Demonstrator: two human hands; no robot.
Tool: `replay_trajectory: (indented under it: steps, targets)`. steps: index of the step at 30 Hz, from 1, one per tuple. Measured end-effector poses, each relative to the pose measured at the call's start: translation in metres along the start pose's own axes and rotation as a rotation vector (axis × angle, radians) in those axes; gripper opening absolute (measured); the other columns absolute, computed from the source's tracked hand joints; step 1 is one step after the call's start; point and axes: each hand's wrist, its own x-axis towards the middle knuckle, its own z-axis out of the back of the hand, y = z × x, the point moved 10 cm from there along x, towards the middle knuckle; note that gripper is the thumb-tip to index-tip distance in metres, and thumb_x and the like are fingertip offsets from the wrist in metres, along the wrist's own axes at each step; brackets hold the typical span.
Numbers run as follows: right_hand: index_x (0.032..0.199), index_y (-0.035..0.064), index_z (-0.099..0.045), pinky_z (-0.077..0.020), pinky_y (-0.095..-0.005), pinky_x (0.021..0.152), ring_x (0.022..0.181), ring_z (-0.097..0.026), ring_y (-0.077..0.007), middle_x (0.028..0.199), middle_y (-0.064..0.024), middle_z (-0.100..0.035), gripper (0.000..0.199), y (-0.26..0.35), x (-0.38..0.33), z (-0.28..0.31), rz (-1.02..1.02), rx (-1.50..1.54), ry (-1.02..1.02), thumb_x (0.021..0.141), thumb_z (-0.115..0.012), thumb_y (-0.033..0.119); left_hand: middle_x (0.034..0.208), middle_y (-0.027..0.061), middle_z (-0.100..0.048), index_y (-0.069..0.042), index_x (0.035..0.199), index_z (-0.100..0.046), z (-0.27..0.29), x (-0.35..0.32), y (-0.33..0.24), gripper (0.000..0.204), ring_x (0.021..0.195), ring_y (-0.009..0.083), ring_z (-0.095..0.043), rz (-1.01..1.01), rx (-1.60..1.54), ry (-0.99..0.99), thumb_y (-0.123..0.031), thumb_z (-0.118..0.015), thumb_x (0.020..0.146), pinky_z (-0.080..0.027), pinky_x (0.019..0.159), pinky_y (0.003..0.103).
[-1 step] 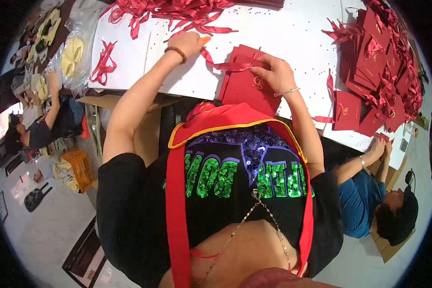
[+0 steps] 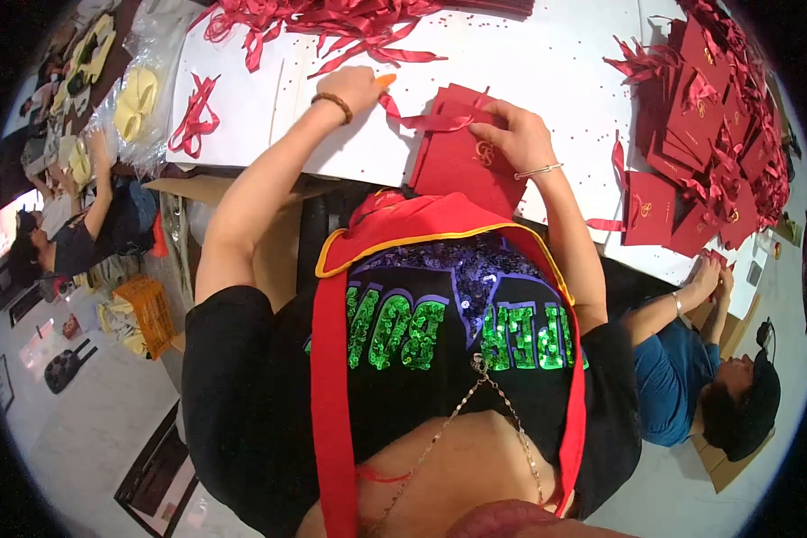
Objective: Tying red ribbons onto red gift envelopes or invitations.
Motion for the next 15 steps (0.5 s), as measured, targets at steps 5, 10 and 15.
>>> replay_trajectory:
  steps: [5,10,15]
  targets:
    - [0.093,0.0041,-0.063,-0.0462,-0.028,0.061,0.066,-0.061,-0.0177,0.074,-0.0108,-0.064,0.032,0.02,0.011,-0.007,-0.026,-0.059,0.138,0.072,-0.068,0.028,0.083,0.0183,-0.062,-0.002,0.08,-0.062,-0.017,-0.003,0.026,0.041,0.077,0.0347,-0.06,0.093,-0.135,-0.2,-0.043,-0.053,0.079,-0.046,0.067,0.043]
    - [0.091,0.0049,-0.063,-0.046,-0.0307,0.065,0.071,-0.061,-0.0223,0.079,-0.01,-0.063,0.032,0.01,0.01,-0.019,-0.043,-0.019,0.133,0.069,-0.07,0.028,0.069,0.005,-0.061,-0.002,0.072,-0.053,-0.01,-0.007,0.033,0.015,0.063,0.01,-0.057,0.01,-0.991,-0.282,-0.01,-0.065,0.073,-0.044,0.055,0.022]
    - [0.089,0.0032,-0.062,-0.0453,-0.0333,0.067,0.076,-0.058,-0.025,0.083,-0.0125,-0.059,0.035,0.018,0.015,-0.021,-0.014,-0.055,0.119,0.068,-0.071,0.029,0.073,0.0052,-0.062,0.0,0.087,-0.056,0.049,-0.039,-0.064,0.016,0.061,0.0098,-0.058,-0.266,-1.295,-0.164,-0.009,-0.064,0.076,-0.044,0.053,0.021]
